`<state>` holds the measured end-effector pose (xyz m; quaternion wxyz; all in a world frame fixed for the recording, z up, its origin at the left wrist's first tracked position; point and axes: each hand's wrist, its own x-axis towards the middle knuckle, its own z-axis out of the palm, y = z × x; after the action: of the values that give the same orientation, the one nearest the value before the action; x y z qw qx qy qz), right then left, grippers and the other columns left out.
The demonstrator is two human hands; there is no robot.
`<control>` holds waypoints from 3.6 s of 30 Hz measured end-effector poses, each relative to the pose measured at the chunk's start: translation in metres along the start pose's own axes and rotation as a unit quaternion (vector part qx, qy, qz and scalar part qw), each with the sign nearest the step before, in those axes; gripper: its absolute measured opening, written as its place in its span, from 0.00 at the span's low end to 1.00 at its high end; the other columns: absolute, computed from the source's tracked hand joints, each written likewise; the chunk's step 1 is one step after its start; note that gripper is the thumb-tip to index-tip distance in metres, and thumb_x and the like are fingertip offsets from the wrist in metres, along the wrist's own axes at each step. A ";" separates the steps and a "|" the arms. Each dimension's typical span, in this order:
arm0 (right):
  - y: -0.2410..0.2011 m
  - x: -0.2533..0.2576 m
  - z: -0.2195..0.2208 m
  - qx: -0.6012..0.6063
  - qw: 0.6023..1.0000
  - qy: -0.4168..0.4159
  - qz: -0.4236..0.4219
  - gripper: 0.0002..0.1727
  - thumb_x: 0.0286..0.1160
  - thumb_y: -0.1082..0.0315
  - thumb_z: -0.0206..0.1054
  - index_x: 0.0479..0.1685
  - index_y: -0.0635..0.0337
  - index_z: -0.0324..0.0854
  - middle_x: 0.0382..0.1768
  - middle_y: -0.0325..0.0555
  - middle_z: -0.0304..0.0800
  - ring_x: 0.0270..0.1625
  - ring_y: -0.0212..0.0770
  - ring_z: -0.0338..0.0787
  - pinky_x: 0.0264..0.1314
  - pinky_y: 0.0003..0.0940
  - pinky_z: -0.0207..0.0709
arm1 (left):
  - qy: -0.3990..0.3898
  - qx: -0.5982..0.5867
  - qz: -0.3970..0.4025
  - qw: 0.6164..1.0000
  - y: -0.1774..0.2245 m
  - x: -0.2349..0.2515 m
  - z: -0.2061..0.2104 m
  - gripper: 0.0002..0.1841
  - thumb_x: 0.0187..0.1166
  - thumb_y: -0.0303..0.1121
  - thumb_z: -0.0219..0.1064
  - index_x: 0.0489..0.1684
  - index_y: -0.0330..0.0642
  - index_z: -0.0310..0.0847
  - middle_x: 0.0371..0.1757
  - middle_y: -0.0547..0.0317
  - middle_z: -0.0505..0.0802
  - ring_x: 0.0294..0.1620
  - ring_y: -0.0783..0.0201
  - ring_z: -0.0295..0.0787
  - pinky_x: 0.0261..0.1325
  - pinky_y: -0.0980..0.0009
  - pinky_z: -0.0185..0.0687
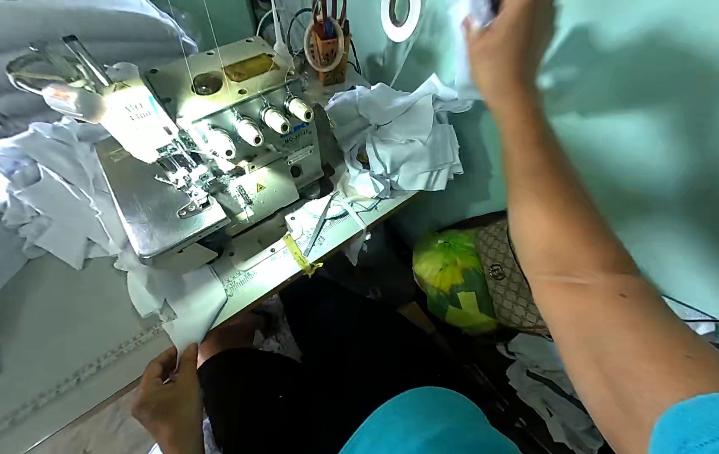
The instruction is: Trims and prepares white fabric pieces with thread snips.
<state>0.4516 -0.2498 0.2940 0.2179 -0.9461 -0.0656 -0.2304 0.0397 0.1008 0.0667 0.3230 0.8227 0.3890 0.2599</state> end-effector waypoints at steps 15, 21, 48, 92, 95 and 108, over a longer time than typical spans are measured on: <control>-0.082 -0.253 0.100 0.330 0.784 -0.482 -0.208 0.19 0.74 0.60 0.76 0.60 0.60 0.85 0.36 0.46 0.90 0.33 0.37 0.87 0.39 0.41 0.84 | 0.004 -0.059 -0.032 0.998 0.046 -0.025 -0.010 0.13 0.81 0.30 0.70 0.58 0.33 0.82 0.43 0.49 0.92 0.31 0.63 0.90 0.37 0.64 0.90; -0.131 -0.305 0.110 0.415 0.725 -0.452 -0.313 0.15 0.78 0.68 0.68 0.59 0.64 0.84 0.38 0.46 0.86 0.33 0.33 0.82 0.38 0.28 0.80 | -0.069 -0.231 -0.089 0.966 0.057 -0.052 -0.039 0.13 0.75 0.26 0.69 0.57 0.37 0.83 0.30 0.64 0.90 0.22 0.73 0.84 0.27 0.76 0.85; -0.167 -0.338 0.123 0.413 0.785 -0.267 -0.376 0.12 0.71 0.69 0.73 0.48 0.68 0.88 0.38 0.53 0.89 0.36 0.44 0.90 0.35 0.35 0.83 | -0.118 -0.183 0.010 0.976 0.058 -0.084 -0.062 0.05 0.79 0.28 0.67 0.43 0.37 0.86 0.30 0.67 0.89 0.24 0.80 0.81 0.29 0.84 0.79; -0.139 -0.319 0.095 0.460 0.741 -0.275 -0.404 0.10 0.73 0.68 0.70 0.46 0.66 0.88 0.37 0.47 0.88 0.36 0.34 0.87 0.37 0.25 0.82 | -0.296 -0.584 -0.050 0.754 0.050 -0.059 -0.031 0.57 0.64 0.27 0.82 0.93 0.75 0.44 0.83 0.66 0.77 0.67 0.62 0.89 0.65 0.62 0.89; -0.152 -0.320 0.086 0.493 0.713 -0.265 -0.423 0.10 0.72 0.70 0.70 0.46 0.68 0.88 0.38 0.48 0.89 0.37 0.32 0.88 0.38 0.23 0.82 | -0.305 -0.547 -0.025 0.780 0.054 -0.058 -0.029 0.60 0.64 0.26 0.82 0.95 0.68 0.39 0.85 0.67 0.73 0.67 0.64 0.88 0.65 0.62 0.90; -0.161 -0.317 0.078 0.495 0.725 -0.274 -0.392 0.09 0.78 0.70 0.67 0.42 0.68 0.89 0.33 0.46 0.88 0.36 0.30 0.86 0.42 0.18 0.81 | 0.131 0.003 0.195 0.972 0.048 -0.080 -0.015 0.08 0.74 0.21 0.69 0.46 0.34 0.93 0.39 0.50 0.92 0.41 0.67 0.90 0.51 0.77 0.85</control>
<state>0.1663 -0.0782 0.1456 0.5184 -0.6156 -0.5922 0.0390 0.0071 0.0173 0.0974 0.2099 0.8423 0.2607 0.4225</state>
